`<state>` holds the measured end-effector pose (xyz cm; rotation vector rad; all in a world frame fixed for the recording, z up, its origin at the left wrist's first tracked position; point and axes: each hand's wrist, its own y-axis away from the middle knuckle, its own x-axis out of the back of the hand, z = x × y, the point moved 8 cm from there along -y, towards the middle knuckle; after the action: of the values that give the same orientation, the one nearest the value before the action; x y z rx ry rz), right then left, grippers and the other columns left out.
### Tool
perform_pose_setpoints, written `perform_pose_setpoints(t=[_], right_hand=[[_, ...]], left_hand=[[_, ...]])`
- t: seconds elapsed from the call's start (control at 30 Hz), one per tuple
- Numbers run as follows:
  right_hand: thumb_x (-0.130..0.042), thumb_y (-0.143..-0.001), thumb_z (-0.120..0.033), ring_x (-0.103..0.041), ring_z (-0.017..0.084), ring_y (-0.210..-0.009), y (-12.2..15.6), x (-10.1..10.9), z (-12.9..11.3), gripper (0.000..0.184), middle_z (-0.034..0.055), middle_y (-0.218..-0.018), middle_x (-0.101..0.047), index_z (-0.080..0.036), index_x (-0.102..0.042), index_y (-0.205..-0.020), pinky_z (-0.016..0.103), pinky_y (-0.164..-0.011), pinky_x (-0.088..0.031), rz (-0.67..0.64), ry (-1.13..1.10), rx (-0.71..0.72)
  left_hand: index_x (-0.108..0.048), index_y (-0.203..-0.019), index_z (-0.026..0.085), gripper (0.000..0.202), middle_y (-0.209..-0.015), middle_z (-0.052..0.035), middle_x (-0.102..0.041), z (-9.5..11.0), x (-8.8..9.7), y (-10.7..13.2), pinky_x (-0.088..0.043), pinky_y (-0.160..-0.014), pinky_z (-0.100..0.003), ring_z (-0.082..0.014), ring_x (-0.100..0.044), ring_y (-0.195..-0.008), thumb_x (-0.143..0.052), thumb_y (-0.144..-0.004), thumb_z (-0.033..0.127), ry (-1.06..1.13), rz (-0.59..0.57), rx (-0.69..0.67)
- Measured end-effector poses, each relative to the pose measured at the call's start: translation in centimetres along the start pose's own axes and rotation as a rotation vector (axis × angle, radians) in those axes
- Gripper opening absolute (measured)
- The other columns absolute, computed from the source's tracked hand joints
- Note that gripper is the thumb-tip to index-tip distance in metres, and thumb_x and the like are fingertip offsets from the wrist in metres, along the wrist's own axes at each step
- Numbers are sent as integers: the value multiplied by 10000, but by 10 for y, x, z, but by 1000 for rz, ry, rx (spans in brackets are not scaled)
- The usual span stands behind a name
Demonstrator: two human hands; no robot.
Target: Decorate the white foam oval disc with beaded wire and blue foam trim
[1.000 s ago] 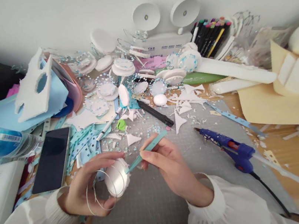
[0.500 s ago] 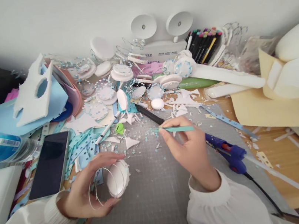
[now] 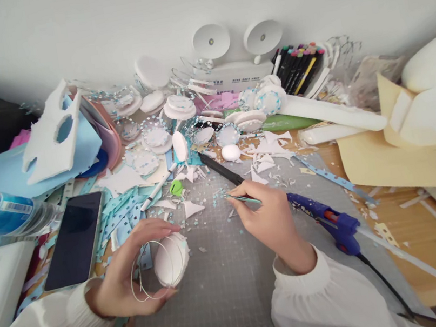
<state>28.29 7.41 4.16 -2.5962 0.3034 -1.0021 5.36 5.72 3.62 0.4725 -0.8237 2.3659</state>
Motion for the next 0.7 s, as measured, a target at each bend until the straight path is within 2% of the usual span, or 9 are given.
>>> perform_pose_setpoints(t=[0.2,0.53,0.7], right_hand=[[-656,-827,-213,-712,209,-748,0,-1,2,66,27,-788,-756,-215,-694,-773,320,-704,-544,-25,35,-14],[-638,-810,-194,-704,203,-725,-1,-3,4,70,14,-762,-741,-218,-667,-752,296,-654,-514,-59,124,-6],[-626,-812,-197,-692,196,-710,-1,-7,4,76,13,-752,-731,-218,-650,-742,290,-633,-491,-75,145,-20]], left_hand=[[-457,-1304,212,729,-1220,-135,-635,-2,0,0,-482,-930,-452,-302,-595,-1083,-787,-657,272,-6,-25,36],[-449,-1300,219,706,-1241,-141,-631,0,-2,-1,-491,-930,-440,-303,-608,-1100,-769,-672,225,3,-32,35],[-442,-1302,209,698,-1234,-152,-617,1,-4,-2,-492,-945,-445,-309,-607,-1120,-780,-692,255,-10,-67,22]])
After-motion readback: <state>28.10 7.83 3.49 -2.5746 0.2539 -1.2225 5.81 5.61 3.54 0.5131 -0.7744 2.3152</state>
